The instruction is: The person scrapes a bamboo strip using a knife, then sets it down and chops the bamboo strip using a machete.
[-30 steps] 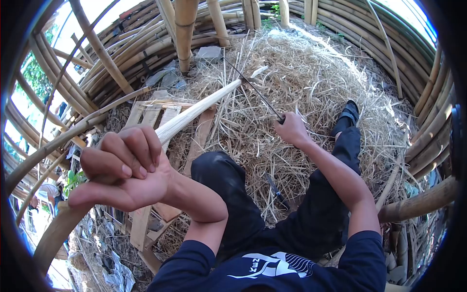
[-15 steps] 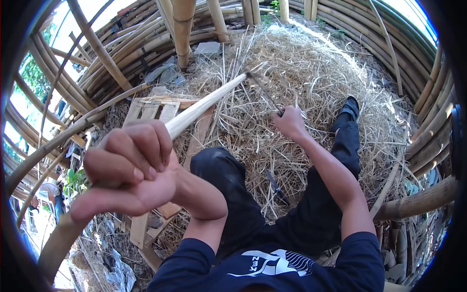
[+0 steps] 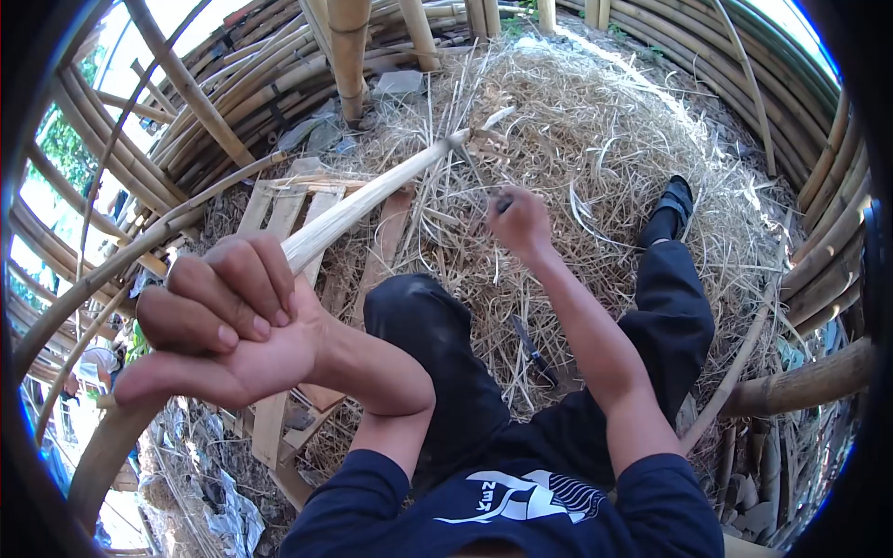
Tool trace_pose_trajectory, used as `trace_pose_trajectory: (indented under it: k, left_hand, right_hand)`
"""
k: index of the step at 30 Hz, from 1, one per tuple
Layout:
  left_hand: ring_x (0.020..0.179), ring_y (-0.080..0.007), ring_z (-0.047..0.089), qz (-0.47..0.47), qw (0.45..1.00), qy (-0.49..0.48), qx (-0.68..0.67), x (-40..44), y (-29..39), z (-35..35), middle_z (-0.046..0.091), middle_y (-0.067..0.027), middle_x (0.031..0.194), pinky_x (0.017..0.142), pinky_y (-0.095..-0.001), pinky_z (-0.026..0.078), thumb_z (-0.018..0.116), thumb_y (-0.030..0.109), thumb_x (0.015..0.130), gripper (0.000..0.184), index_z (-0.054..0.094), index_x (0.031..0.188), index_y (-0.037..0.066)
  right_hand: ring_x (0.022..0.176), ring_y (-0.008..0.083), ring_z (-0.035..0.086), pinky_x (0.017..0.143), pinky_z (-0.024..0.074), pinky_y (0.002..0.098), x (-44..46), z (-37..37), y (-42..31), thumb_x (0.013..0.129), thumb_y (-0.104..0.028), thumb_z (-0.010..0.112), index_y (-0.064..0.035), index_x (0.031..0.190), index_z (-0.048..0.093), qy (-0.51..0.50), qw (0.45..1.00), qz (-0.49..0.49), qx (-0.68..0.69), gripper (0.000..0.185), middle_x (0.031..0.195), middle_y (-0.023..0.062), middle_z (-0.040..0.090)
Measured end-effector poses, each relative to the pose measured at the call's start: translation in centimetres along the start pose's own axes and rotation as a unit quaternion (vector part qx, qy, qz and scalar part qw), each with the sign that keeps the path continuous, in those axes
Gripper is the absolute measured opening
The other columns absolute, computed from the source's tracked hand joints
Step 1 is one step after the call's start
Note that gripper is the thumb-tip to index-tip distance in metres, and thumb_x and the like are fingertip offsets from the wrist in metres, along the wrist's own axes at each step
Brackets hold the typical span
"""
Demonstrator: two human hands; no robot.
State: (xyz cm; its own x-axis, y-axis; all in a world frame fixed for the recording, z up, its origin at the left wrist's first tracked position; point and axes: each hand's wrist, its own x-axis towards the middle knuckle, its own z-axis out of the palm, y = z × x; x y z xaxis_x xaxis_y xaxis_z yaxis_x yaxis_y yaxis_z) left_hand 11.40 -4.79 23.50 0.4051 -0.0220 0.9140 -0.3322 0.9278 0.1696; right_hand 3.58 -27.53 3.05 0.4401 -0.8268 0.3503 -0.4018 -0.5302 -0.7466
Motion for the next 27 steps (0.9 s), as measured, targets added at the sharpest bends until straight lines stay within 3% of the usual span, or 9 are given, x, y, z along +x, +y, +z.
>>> trace_pose_trajectory:
  k: [3, 6, 7, 11, 13, 18, 22, 24, 27]
  left_hand:
    - [0.033, -0.0045, 0.017, -0.004, 1.0, -0.018, -0.015, 0.0, 0.2, 0.3, 0.027, 0.0035, 0.047, 0.033, -0.0193, 0.014, 0.031, 0.064, 0.093, 0.06, 0.035, 0.06, 0.014]
    - [0.035, -0.0036, 0.015, -0.015, 1.0, 0.012, 0.013, -0.3, 0.3, 1.1, 0.024, 0.005, 0.047, 0.036, -0.0195, 0.011, 0.032, 0.064, 0.093, 0.06, 0.034, 0.057, 0.016]
    - [0.035, -0.0035, 0.015, -0.009, 0.999, 0.035, 0.027, -0.1, 0.1, 0.4, 0.024, 0.0051, 0.047, 0.036, -0.0194, 0.011, 0.032, 0.064, 0.093, 0.06, 0.034, 0.057, 0.016]
    - [0.034, -0.0031, 0.016, 0.005, 0.998, 0.054, 0.03, 0.3, -0.3, 0.3, 0.026, 0.0044, 0.047, 0.035, -0.019, 0.012, 0.03, 0.065, 0.093, 0.061, 0.035, 0.059, 0.015]
    - [0.033, -0.0031, 0.015, 0.02, 0.997, 0.057, 0.049, 0.2, -0.1, 0.7, 0.027, 0.0037, 0.047, 0.034, -0.0194, 0.012, 0.03, 0.066, 0.092, 0.061, 0.035, 0.06, 0.015]
    - [0.033, -0.0037, 0.016, 0.015, 0.998, 0.052, 0.044, 0.5, 0.1, -0.7, 0.027, 0.004, 0.047, 0.034, -0.0185, 0.014, 0.03, 0.064, 0.094, 0.06, 0.034, 0.059, 0.015]
    - [0.034, -0.0039, 0.016, 0.011, 0.995, 0.077, 0.07, 0.2, 0.3, -0.7, 0.026, 0.0041, 0.047, 0.034, -0.0182, 0.015, 0.03, 0.062, 0.095, 0.06, 0.034, 0.058, 0.015]
    - [0.034, -0.0039, 0.016, 0.011, 1.0, 0.017, -0.003, 0.8, 0.1, -0.1, 0.026, 0.0041, 0.047, 0.034, -0.0181, 0.014, 0.03, 0.062, 0.095, 0.06, 0.033, 0.057, 0.015]
    - [0.035, -0.0036, 0.019, -0.004, 0.991, 0.105, 0.077, 0.6, 0.3, 0.0, 0.024, 0.0053, 0.045, 0.034, -0.018, 0.014, 0.031, 0.061, 0.095, 0.062, 0.032, 0.051, 0.017]
  right_hand:
    - [0.068, 0.0331, 0.067, 0.067, 0.0533, 0.0425, 0.8, 0.0, 0.8, 0.078, -0.022, 0.063, 0.0033, 0.078, 0.069, -0.038, 0.984, 0.164, -0.055, 0.026, 0.069, 0.0218, 0.066]
    - [0.072, 0.033, 0.068, 0.071, 0.0535, 0.0407, 0.7, -0.7, -1.0, 0.079, -0.022, 0.062, 0.0072, 0.078, 0.068, -0.074, 0.98, 0.177, -0.045, 0.03, 0.071, 0.0241, 0.066]
    - [0.058, 0.0288, 0.064, 0.062, 0.0512, 0.0394, 0.8, -0.9, -1.0, 0.078, -0.023, 0.064, 0.0055, 0.074, 0.066, -0.099, 0.977, 0.189, 0.02, 0.029, 0.065, 0.0176, 0.065]
    - [0.052, 0.0286, 0.061, 0.057, 0.0484, 0.041, -0.4, -1.9, -5.9, 0.077, -0.021, 0.065, 0.0033, 0.069, 0.064, -0.14, 0.966, 0.188, 0.11, 0.025, 0.056, 0.015, 0.06]
    - [0.046, 0.0268, 0.057, 0.051, 0.0446, 0.0412, -1.2, -1.4, -8.2, 0.077, -0.017, 0.065, 0.0006, 0.065, 0.06, -0.011, 0.994, -0.07, 0.081, 0.021, 0.051, 0.0142, 0.054]
    - [0.05, 0.0299, 0.06, 0.052, 0.0462, 0.0402, -1.1, -0.1, -7.0, 0.077, -0.016, 0.064, 0.0001, 0.068, 0.06, 0.011, 0.985, -0.171, 0.033, 0.019, 0.053, 0.0146, 0.057]
    - [0.07, 0.0324, 0.068, 0.061, 0.0527, 0.041, -0.6, 3.9, 2.5, 0.079, -0.024, 0.064, 0.0043, 0.077, 0.062, -0.039, 0.98, 0.194, -0.02, 0.029, 0.073, 0.0223, 0.066]
    - [0.069, 0.0309, 0.067, 0.061, 0.0527, 0.0392, -0.5, 3.8, 2.1, 0.079, -0.025, 0.065, 0.0057, 0.076, 0.062, -0.033, 0.983, 0.176, -0.03, 0.031, 0.074, 0.0215, 0.066]
    - [0.063, 0.0259, 0.064, 0.058, 0.0521, 0.0363, -0.4, 3.3, 2.5, 0.079, -0.025, 0.065, 0.0062, 0.074, 0.06, -0.097, 0.967, 0.228, 0.056, 0.032, 0.07, 0.0175, 0.064]
